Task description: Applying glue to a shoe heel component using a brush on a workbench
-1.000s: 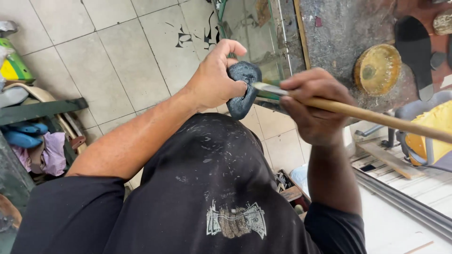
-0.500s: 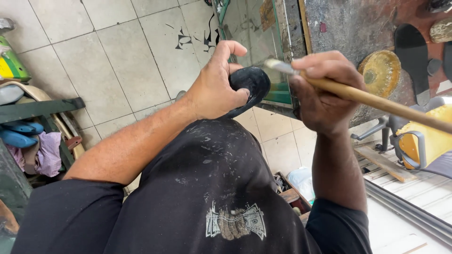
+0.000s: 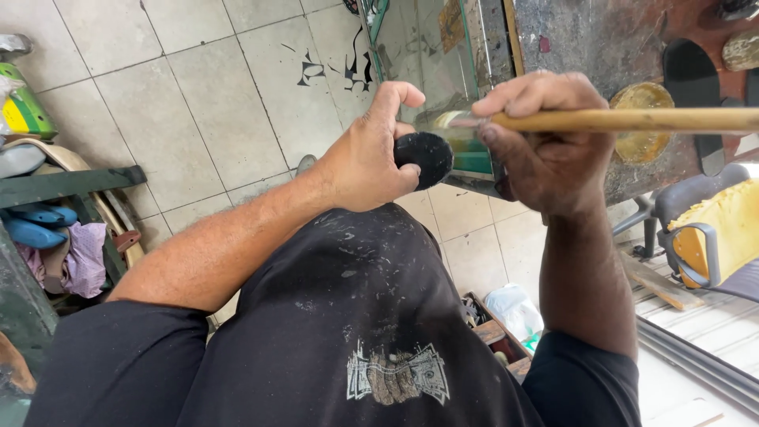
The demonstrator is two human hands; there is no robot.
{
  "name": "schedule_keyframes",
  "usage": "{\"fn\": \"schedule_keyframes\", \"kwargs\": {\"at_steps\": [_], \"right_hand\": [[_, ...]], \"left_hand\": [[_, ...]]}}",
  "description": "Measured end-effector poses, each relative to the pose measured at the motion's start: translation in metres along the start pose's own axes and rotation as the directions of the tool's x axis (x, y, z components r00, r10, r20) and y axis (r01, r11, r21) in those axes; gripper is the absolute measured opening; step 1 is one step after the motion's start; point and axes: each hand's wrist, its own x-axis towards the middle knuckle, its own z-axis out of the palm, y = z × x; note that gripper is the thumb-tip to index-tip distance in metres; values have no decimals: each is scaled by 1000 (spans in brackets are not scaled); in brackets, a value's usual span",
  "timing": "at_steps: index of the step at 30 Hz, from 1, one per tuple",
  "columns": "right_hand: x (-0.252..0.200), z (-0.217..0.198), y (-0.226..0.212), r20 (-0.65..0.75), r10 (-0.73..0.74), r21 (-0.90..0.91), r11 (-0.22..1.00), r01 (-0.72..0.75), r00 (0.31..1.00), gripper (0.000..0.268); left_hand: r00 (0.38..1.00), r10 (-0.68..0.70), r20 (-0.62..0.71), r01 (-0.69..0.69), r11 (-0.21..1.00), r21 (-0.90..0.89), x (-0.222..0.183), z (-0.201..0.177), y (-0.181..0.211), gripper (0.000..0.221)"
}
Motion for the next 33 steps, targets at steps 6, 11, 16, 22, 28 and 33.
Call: {"fn": "schedule_keyframes", "kwargs": {"at_steps": [6,11,16,22,28,33], "right_hand": [[-14,-6,4,47,25,-14,1000,-24,999,19],[-38,-14,1,78,132,22,991,-134,988,19],[-24,7,12,-191,-295,-292,928,233,936,19],[-51,42,-8,-226,-40,-47,998,30,973,18],[-42,61,-26,-154,-40,-206,979,8,987,18],[-12,11,7,-274,-327,-237,934,266,904,18]], "left_hand": [[997,53,-64,-57,996,-66,-3,-2,2,56],[963,-15,-268,-16,994,-111,0,-8,-4,56],[959,-9,-285,-61,970,-236,4,4,2,53],[899,-106,-424,-30,953,-302,12,1,-3,51],[902,-80,-425,-161,850,-502,19,1,-15,52],[960,28,-278,-184,812,-554,15,-2,-18,55]]}}
